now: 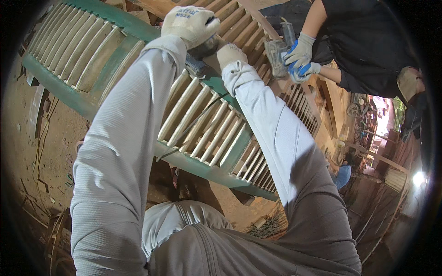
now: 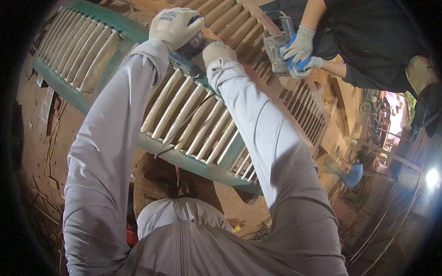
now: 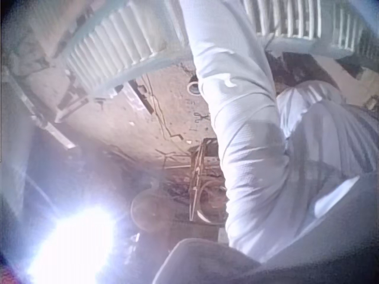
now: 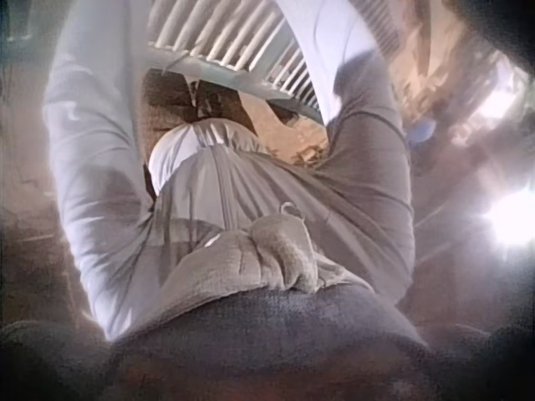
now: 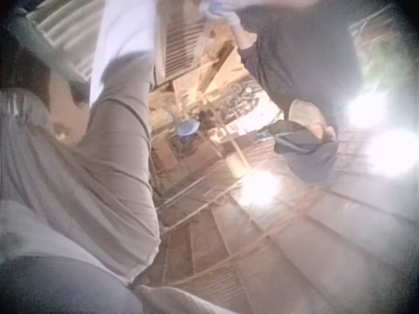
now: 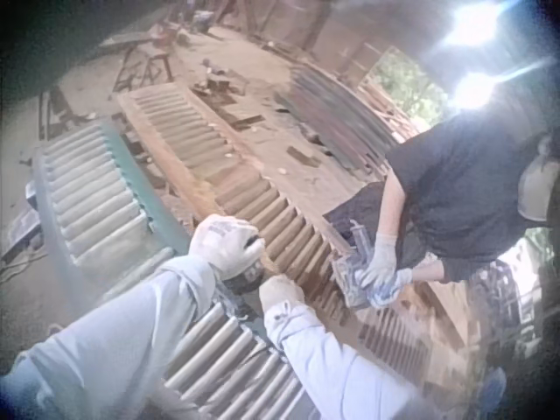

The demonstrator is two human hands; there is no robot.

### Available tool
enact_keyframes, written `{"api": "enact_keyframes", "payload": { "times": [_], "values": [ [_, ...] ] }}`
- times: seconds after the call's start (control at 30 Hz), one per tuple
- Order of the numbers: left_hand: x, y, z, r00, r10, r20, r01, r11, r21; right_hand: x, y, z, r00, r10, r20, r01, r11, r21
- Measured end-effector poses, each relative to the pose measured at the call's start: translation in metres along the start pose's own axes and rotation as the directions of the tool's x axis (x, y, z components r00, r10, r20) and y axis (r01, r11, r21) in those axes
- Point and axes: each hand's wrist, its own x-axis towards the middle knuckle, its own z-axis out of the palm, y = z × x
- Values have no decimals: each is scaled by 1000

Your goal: The person sands a wooden slatted panel with a sanding block, moving it back and forth across the surface. The person repositions the panel and continues sanding different sections. Another person is visible in the background also sanding a similar panel.

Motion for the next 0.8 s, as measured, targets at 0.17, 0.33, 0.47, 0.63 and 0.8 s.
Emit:
{"api": "enact_keyframes", "payload": {
  "times": [0.17, 0.33, 0.47, 0.63, 0.8],
  "values": [
    [-22, 65, 29, 999, 34, 27, -34, 999, 2, -38, 69, 18, 998, -50, 30, 54, 983, -178],
    [-40, 134, 56, 996, 70, 54, -67, 996, -64, -67, 150, 48, 997, -73, -23, 64, 963, -260],
    [-58, 171, 78, 995, 80, 59, -75, 993, -94, -93, 189, 57, 999, -41, -15, 38, 987, -154],
    [-65, 210, 88, 983, 122, 137, -104, 986, -133, -105, 247, 77, 997, -78, 6, 78, 982, -174],
    [-57, 173, 82, 991, 100, 90, -87, 986, -143, -93, 195, 61, 998, 0, 57, 20, 935, -355]
  ]
}}
